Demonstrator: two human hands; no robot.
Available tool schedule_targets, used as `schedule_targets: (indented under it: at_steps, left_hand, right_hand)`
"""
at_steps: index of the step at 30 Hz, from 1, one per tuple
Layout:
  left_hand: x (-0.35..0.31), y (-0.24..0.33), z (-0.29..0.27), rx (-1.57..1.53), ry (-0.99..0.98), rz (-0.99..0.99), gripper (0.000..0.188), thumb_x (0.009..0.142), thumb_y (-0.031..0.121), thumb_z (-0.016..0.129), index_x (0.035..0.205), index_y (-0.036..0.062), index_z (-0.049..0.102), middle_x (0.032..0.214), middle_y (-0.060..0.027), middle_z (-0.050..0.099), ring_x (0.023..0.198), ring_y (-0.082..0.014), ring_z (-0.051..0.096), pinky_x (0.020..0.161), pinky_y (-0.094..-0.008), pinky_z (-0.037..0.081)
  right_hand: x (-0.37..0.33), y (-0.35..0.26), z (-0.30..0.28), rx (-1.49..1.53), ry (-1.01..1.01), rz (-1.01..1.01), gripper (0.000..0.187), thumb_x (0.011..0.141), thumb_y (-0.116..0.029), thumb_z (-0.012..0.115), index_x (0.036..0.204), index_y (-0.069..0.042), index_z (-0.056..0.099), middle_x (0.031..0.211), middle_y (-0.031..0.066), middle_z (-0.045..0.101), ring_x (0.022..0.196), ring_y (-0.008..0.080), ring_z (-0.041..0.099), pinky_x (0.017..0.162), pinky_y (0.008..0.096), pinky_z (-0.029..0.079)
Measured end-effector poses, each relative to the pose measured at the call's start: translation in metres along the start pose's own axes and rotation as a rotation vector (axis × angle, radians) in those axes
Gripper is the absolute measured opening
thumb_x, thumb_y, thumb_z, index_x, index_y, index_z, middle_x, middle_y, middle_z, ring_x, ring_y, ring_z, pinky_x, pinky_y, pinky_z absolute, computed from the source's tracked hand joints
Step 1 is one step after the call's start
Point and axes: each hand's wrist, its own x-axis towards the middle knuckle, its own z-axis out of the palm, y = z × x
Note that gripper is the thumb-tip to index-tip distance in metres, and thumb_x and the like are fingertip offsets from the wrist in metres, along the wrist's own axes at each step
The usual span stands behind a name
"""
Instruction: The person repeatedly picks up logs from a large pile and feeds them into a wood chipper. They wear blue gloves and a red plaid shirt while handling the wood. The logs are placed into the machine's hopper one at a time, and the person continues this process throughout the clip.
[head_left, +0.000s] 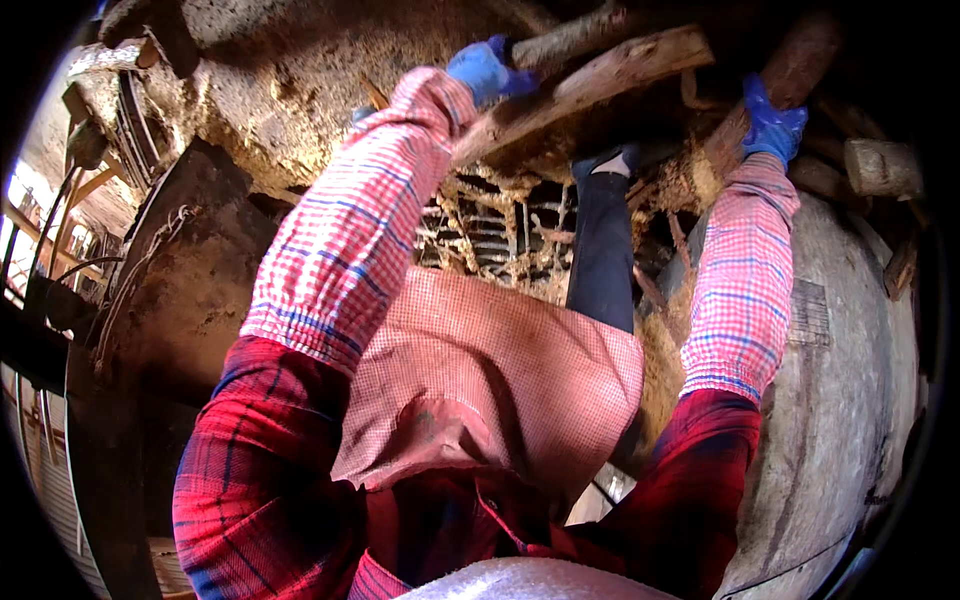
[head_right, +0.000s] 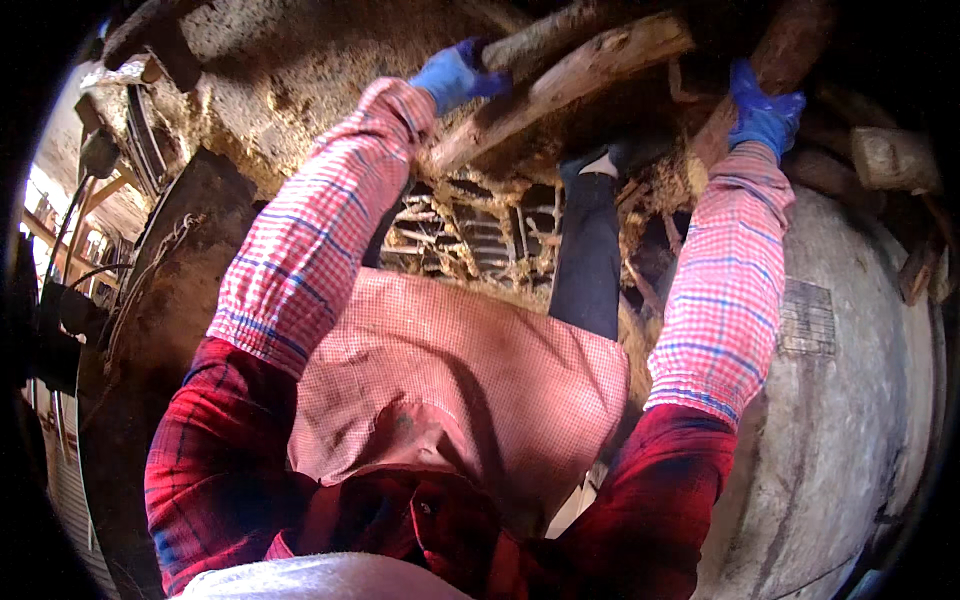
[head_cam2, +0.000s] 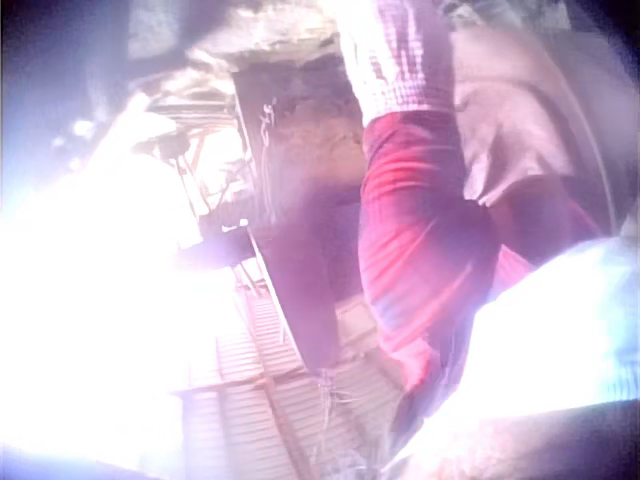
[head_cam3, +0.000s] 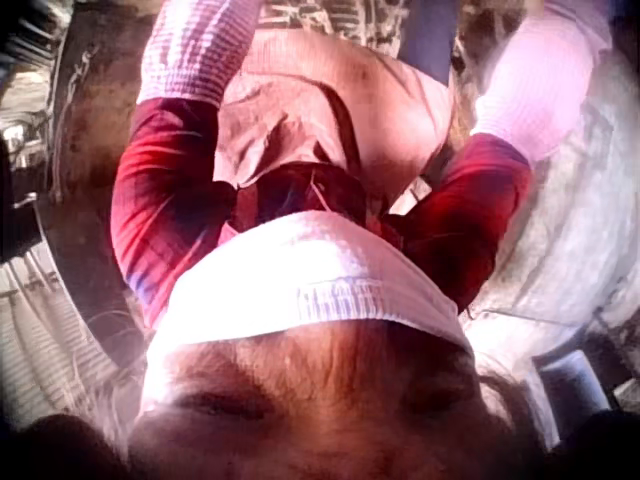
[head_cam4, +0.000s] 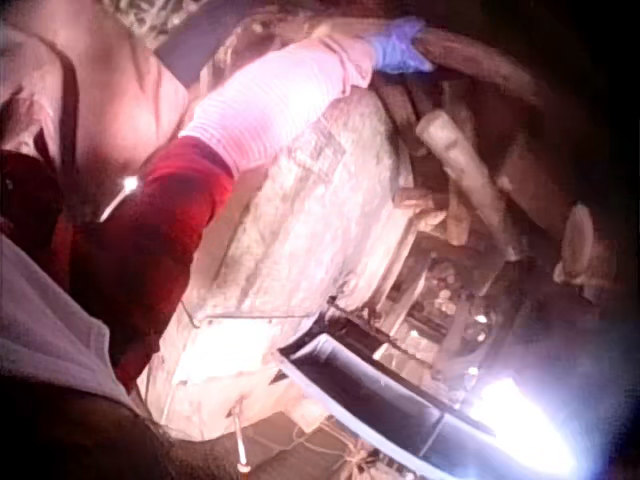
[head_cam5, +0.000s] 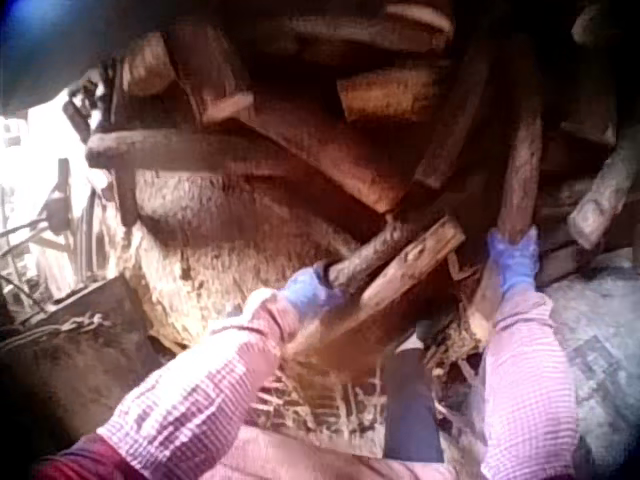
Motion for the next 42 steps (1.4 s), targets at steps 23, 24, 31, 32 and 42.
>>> schedule_targets:
  at_steps: [23,24,31,32,42]
  left_hand:
    - [-0.053,0.029,0.01,-0.474,-0.584,-0.018,0.048,0.075,0.03,0.085,0.109,0.0006,0.067,0.099,-0.0038,0.068,0.089,-0.0127,0.061,0.08,-0.029,0.052]
    - [-0.069,0.039,0.007,-0.563,-0.569,-0.052,0.051,0.076,0.03,0.084,0.112,-0.0007,0.065,0.102,-0.005,0.068,0.091,-0.0133,0.062,0.081,-0.0294,0.052]
    - [-0.248,0.169,-0.059,-0.368,-0.376,-0.038,0.061,0.078,0.037,0.078,0.124,-0.0017,0.061,0.109,-0.0094,0.067,0.098,-0.0186,0.062,0.089,-0.0334,0.049]
    - [-0.264,0.175,-0.07,-0.388,-0.351,-0.017,0.059,0.079,0.038,0.077,0.121,-0.0009,0.062,0.107,-0.0088,0.067,0.096,-0.0179,0.062,0.088,-0.0325,0.05]
    - [-0.498,0.398,-0.194,-0.968,0.083,0.242,0.039,0.091,0.025,0.063,0.127,0.0081,0.061,0.121,-0.0057,0.064,0.118,-0.0188,0.056,0.107,-0.0358,0.039]
  right_hand:
    - [-0.301,0.081,0.089,1.275,-0.567,0.602,0.041,0.084,-0.009,0.061,0.124,-0.001,0.06,0.122,0.0074,0.062,0.113,0.0206,0.057,0.102,0.0341,0.044]
    - [-0.315,0.059,0.066,1.291,-0.527,0.597,0.043,0.082,-0.01,0.063,0.124,-0.002,0.059,0.121,0.0066,0.061,0.113,0.0217,0.057,0.102,0.0351,0.044]
    - [-0.393,-0.042,-0.101,1.458,-0.73,0.606,0.057,0.074,-0.014,0.075,0.127,-0.004,0.056,0.118,0.006,0.06,0.113,0.0225,0.056,0.101,0.0379,0.045]
    - [-0.403,-0.043,-0.113,1.503,-0.769,0.56,0.055,0.075,-0.013,0.075,0.126,-0.004,0.056,0.118,0.0059,0.061,0.111,0.0225,0.057,0.102,0.0378,0.045]
    - [-0.401,-0.234,-0.361,1.511,-0.905,-0.139,0.052,0.079,-0.022,0.078,0.123,-0.007,0.056,0.108,0.0036,0.062,0.099,0.0198,0.062,0.088,0.0377,0.053]
